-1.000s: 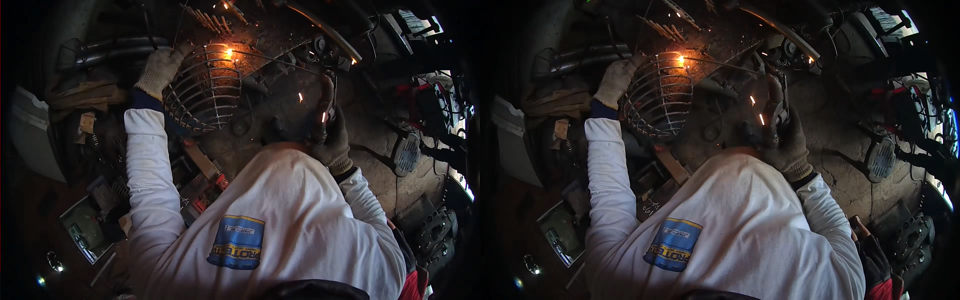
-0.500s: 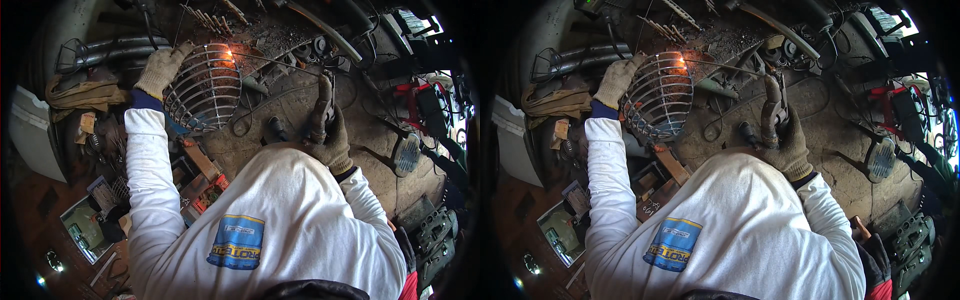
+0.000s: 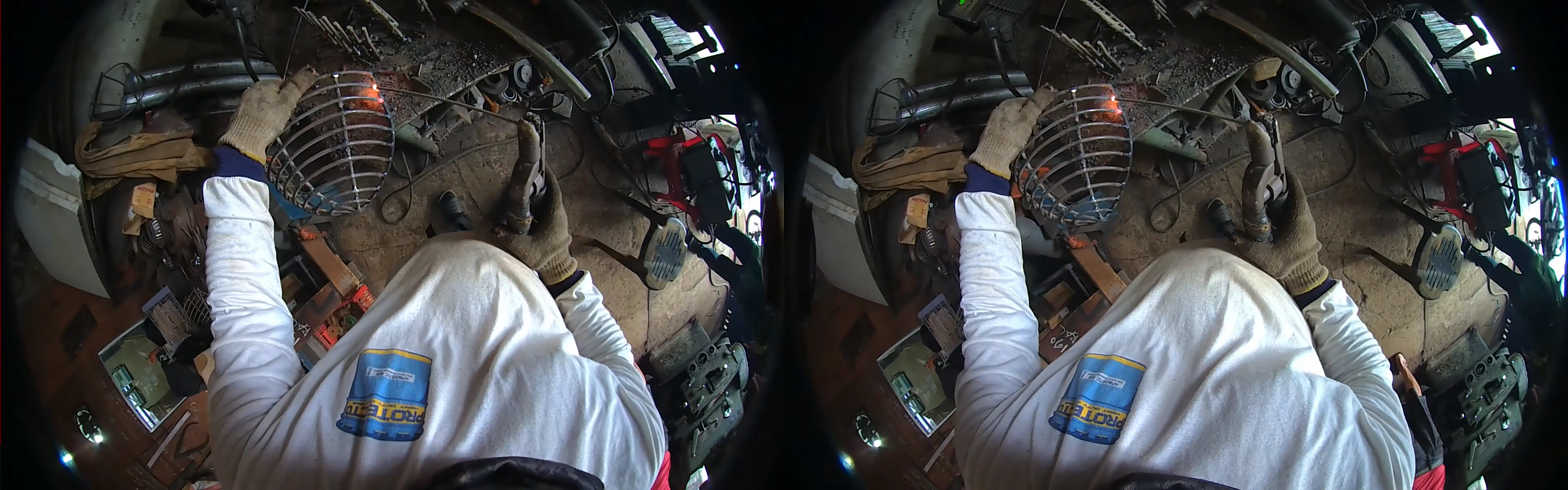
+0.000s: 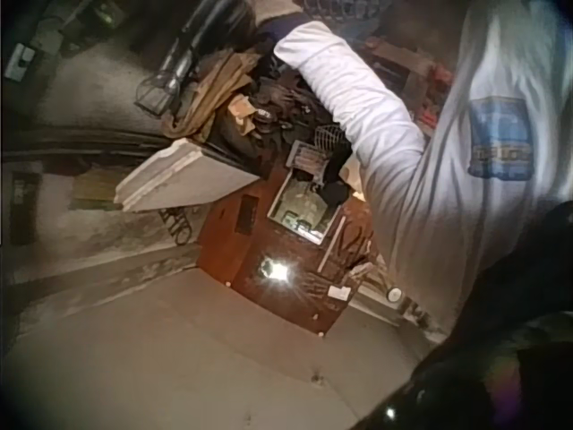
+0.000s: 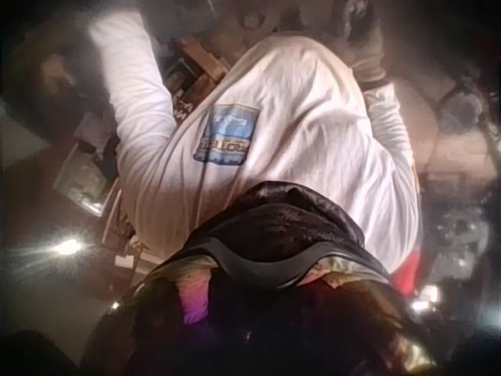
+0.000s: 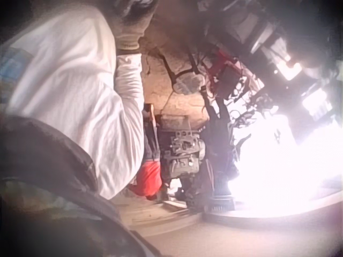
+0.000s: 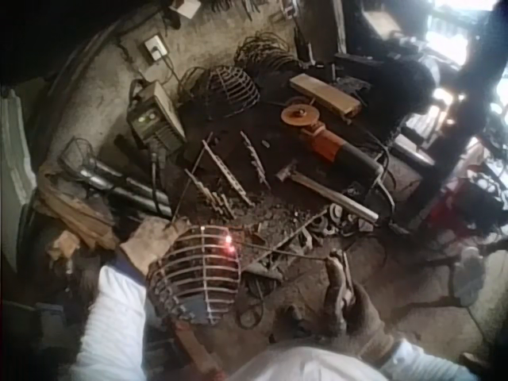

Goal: The person welds together the wires of a spherical metal cage using an arc welder, then strikes the cage with a hammer to test the welds or remove slag.

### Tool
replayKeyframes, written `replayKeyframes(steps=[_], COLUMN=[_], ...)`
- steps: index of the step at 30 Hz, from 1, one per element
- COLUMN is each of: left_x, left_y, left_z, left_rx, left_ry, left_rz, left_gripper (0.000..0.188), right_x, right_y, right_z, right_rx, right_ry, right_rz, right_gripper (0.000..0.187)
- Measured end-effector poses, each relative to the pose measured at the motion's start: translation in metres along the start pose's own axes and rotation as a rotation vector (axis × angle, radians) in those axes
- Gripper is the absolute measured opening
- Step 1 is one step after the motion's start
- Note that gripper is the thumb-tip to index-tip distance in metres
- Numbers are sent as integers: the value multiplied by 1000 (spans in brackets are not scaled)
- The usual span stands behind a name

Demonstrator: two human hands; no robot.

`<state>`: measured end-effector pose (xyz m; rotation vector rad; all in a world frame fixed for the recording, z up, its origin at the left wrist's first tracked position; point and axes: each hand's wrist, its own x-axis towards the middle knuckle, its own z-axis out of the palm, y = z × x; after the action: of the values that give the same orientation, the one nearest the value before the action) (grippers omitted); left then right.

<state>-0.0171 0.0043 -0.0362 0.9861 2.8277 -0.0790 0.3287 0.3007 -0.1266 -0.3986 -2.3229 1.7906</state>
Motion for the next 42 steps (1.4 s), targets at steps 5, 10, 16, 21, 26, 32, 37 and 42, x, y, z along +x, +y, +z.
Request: replayKeyframes(steps=[5, 10, 16, 21, 26, 32, 37, 42], left_x=[-4, 4, 9, 9, 5, 7, 10, -5], left_y=[6, 9, 29, 16, -17, -5, 12, -2], left_z=[-17, 5, -19, -5, 18, 10, 2, -6], left_rx=[-32, -429, -287, -103, 63, 7, -95, -92], left_ry=[-89, 0, -250, -227, -65, -75, -11, -76], left_rz=[213, -184, -403, -330, -79, -115, -147, -27], left_gripper=[53, 50, 42, 30, 31, 34, 55, 52], right_x=[0, 0, 0, 1, -5, 0, -2, 0], right_y=[-12, 18, 8, 7, 19, 4, 9, -4], right_z=[5, 5, 6, 6, 5, 3, 3, 4], right_rx=[32, 71, 131, 204, 142, 95, 146, 0], right_ry=[-10, 13, 1, -5, 2, 5, -1, -17], right_rz=[128, -131, 7, 150, 116, 62, 137, 21], right_gripper=[97, 93, 97, 99, 108, 109, 106, 96])
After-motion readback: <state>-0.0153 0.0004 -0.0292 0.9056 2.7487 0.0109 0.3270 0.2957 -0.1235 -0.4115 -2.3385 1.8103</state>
